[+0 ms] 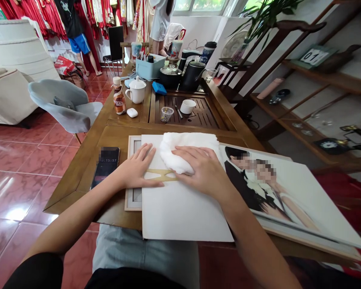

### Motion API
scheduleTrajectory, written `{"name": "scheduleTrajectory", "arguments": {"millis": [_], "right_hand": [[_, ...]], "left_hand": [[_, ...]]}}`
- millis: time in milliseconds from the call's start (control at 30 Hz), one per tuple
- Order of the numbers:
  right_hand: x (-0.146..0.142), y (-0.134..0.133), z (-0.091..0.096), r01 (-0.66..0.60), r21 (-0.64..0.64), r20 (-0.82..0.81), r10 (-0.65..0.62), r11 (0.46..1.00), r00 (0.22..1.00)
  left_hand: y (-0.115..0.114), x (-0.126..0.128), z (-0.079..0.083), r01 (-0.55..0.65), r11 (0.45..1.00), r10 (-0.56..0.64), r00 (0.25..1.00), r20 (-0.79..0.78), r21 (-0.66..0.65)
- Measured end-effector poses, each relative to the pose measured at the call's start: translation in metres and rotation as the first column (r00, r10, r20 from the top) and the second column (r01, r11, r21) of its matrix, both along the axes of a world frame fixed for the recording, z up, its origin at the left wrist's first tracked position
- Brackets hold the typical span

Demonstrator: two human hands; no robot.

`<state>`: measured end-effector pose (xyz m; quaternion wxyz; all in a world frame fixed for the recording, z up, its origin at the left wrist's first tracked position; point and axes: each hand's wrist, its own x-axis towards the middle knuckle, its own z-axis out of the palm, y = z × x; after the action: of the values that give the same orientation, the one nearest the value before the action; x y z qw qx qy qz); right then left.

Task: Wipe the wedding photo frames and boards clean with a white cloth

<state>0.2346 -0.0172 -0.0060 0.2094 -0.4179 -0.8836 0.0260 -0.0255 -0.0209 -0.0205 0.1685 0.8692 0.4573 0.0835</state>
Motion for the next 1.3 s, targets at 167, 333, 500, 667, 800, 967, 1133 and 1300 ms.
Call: {"name": "scheduleTrajectory", "arguments": {"millis": [167,333,500,667,800,967,1133,1300], "right_hand": [[-0.0015,-0.0003,-0.0004,-0.126,-0.016,0.009,0.127,0.992,0.992],[-0.0006,0.0006,0.0000,-0.067,-0.018,0.004,0.067,0.998,0.998],[-0.0003,0.0008,-0.0010,-0.023,0.008,-0.004,0.023,1.000,1.000],[0.0007,0.0002,-0.0001,-0.159,-0.028,0.008,0.159,0.987,0.987],[0.0004,0.0009,-0.0010,-0.015,0.001,-0.014,0.015,1.000,1.000],[0.0000,0.0006,-0.0002,-0.096,-0.014,-0.009,0.096,0.995,0.995],[0.0003,0.0009,0.0013,-0.148,-0.044,-0.008,0.148,0.988,0.989],[0.0007,0.0015,0.0003,-0.013,-0.004,-0.019,0.013,1.000,1.000]], "left_hand": [[0.0005,-0.0005,-0.0021,0.009,1.000,-0.009,1.000,0.026,0.023],[0.0001,-0.0006,-0.0018,0.006,1.000,-0.006,1.000,0.021,0.019],[0.0000,0.0000,-0.0016,0.001,1.000,-0.001,1.000,0.006,0.007],[0.0002,0.0003,-0.0003,0.015,1.000,-0.015,1.000,0.015,0.025],[-0.0003,-0.0001,-0.0007,-0.001,1.000,0.001,1.000,0.008,0.010],[0.0004,-0.0004,-0.0033,0.007,1.000,-0.008,1.000,0.029,0.028],[0.0004,-0.0004,-0.0022,0.013,1.000,-0.014,0.999,0.042,0.029],[-0.0002,0.0001,-0.0016,-0.008,1.000,0.008,1.000,0.008,0.002]]}}
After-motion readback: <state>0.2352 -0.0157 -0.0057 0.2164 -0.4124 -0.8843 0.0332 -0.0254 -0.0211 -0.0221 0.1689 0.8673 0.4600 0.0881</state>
